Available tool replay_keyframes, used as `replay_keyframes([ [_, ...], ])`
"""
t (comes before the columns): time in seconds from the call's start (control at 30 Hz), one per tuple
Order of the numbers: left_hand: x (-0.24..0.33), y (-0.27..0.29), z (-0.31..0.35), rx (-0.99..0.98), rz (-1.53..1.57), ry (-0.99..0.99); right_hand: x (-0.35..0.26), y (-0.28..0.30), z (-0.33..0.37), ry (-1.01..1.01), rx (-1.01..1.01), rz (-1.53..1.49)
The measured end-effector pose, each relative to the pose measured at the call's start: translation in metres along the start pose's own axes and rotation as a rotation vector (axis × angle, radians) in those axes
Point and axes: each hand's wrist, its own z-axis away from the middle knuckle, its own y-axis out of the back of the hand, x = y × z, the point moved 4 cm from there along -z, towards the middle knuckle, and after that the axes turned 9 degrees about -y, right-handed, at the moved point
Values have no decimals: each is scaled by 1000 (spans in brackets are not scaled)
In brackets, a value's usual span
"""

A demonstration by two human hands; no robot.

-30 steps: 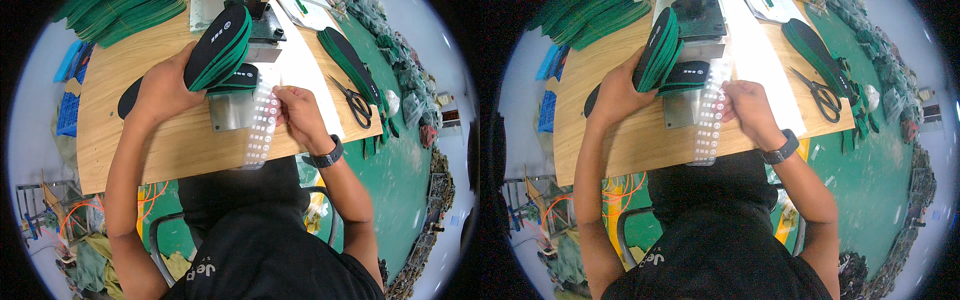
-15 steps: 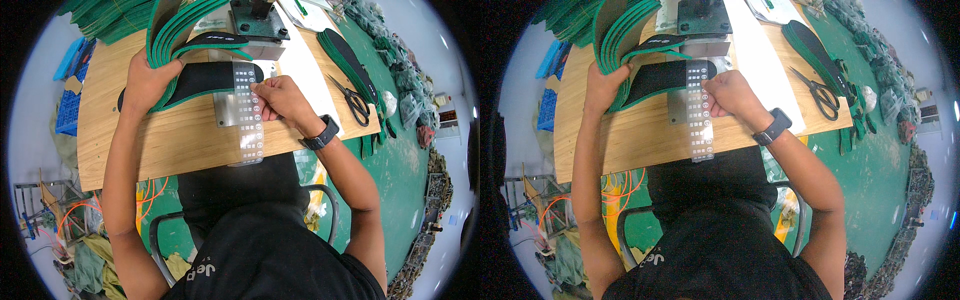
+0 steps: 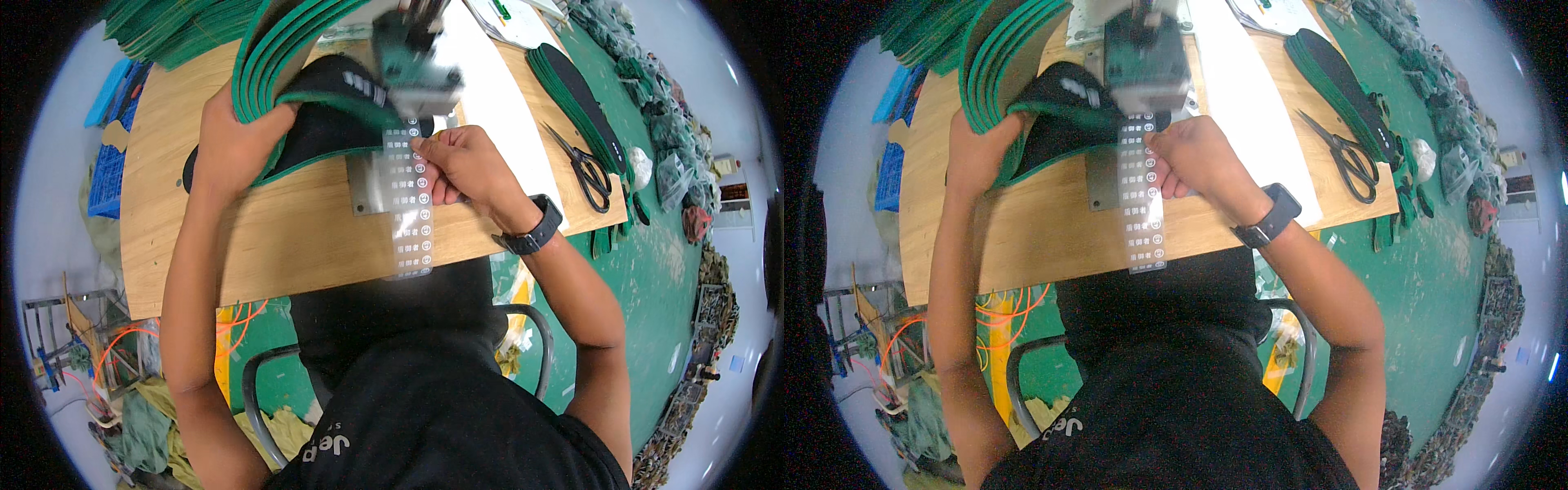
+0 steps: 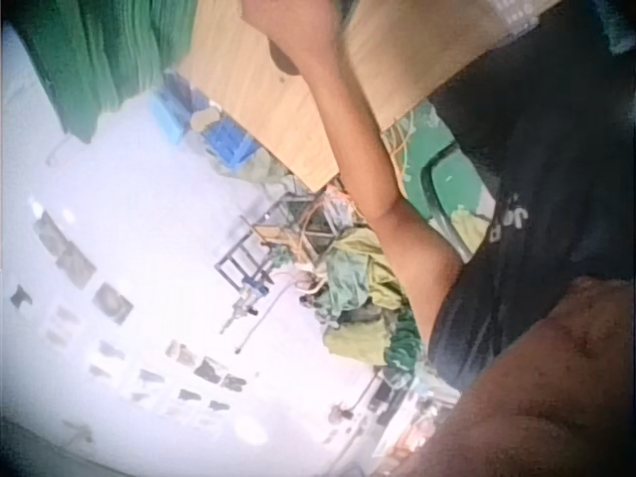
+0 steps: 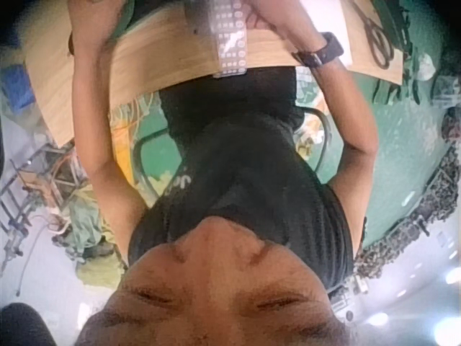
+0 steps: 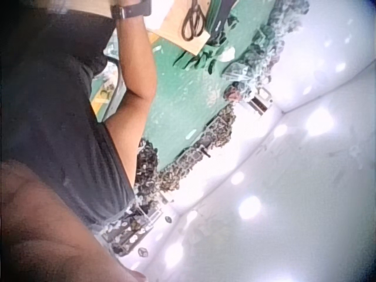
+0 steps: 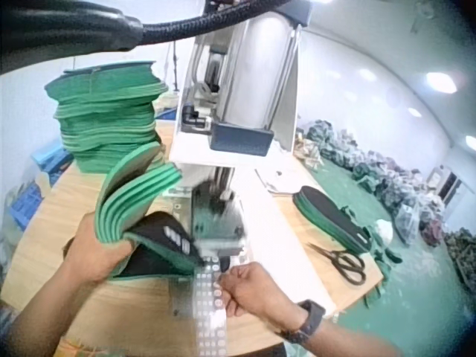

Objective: The person picks up a stack of green shoe insoles and places them under a press machine one at a time to apply size stickers, then uses shears to cut the sticker strip.

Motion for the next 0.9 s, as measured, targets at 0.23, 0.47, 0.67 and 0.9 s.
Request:
replay_keyframes([
  [0.23, 8, -13, 3, -116, -84, -23, 1, 1, 1, 7, -27, 5],
  [0.47, 19, -38, 4, -327, -625, -247, 4, 1, 4, 40, 2, -100],
  [0.67, 16, -35, 0, -329, -657, -123, 8, 4, 18, 78, 38, -127],
  [0.9, 20, -26, -5, -347, -502, -112, 27, 26, 22, 95, 94, -439],
])
